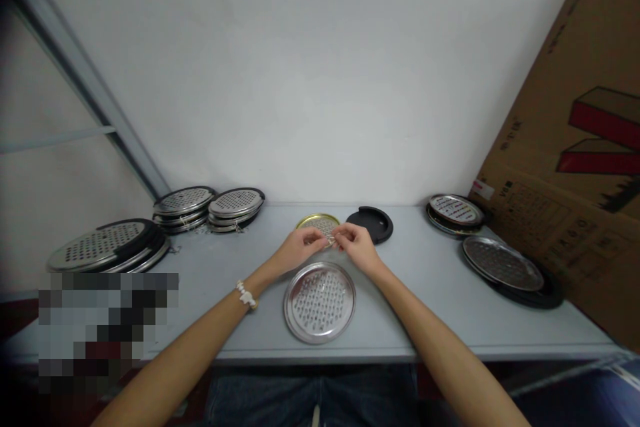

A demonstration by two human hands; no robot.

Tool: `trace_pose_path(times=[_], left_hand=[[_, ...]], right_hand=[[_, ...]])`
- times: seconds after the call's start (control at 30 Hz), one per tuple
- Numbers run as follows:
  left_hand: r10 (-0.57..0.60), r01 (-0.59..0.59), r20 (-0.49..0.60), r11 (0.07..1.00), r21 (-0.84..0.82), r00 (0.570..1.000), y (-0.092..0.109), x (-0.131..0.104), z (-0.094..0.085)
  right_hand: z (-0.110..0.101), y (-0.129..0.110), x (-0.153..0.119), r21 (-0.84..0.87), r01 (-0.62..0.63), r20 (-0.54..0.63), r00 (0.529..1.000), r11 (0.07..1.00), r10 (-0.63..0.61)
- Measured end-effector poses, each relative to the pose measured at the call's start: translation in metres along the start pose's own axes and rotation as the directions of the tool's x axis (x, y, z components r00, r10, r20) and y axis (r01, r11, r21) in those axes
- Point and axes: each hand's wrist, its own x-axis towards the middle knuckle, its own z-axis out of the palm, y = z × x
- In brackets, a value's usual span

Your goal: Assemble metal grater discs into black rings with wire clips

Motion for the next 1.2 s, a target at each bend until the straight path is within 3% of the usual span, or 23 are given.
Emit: trace_pose_path(times=[0.13,0.3,0.53,0.67,0.93,1.07,1.2], left_hand=[[-0.015,0.015,0.002,0.999,-0.047,1.000,0.001,0.000,0.000],[0.015,-0.011,-0.052,0.998,0.068,0.999,-0.001,-0.002,0.000],[0.051,-0.037,-0.038,0.951,0.308,0.998,-0.005,-0.003,0.002],[0.074,-0.040,-0.066,0.911,0.410,0.995,-0.006,-0.003,0.000],[0.095,-0.092,0.004,0.961,0.261,0.996,-0.002,-0.003,-0.001],[0.104,-0.108,0.028,0.969,0.221,0.994,-0.002,-0.003,-0.002],[0.073,-0.060,-0.041,0.963,0.261,0.996,-0.004,-0.003,-0.002]], right_hand=[[0.000,0.000,0.000,0.046,-0.031,-0.002,1.000,0.998,0.031],[0.003,-0.002,-0.003,-0.047,-0.066,0.120,0.990,0.997,0.071],[0.005,-0.002,-0.008,-0.308,0.101,0.133,0.989,0.946,-0.062],[0.006,-0.002,-0.009,-0.334,0.119,0.099,0.991,0.935,-0.091],[0.006,0.000,-0.007,-0.315,0.080,-0.041,0.994,0.946,-0.098],[0.007,-0.003,-0.008,-0.299,0.077,-0.022,0.996,0.951,-0.088],[0.006,-0.008,-0.010,-0.292,0.102,0.049,0.995,0.951,-0.091]])
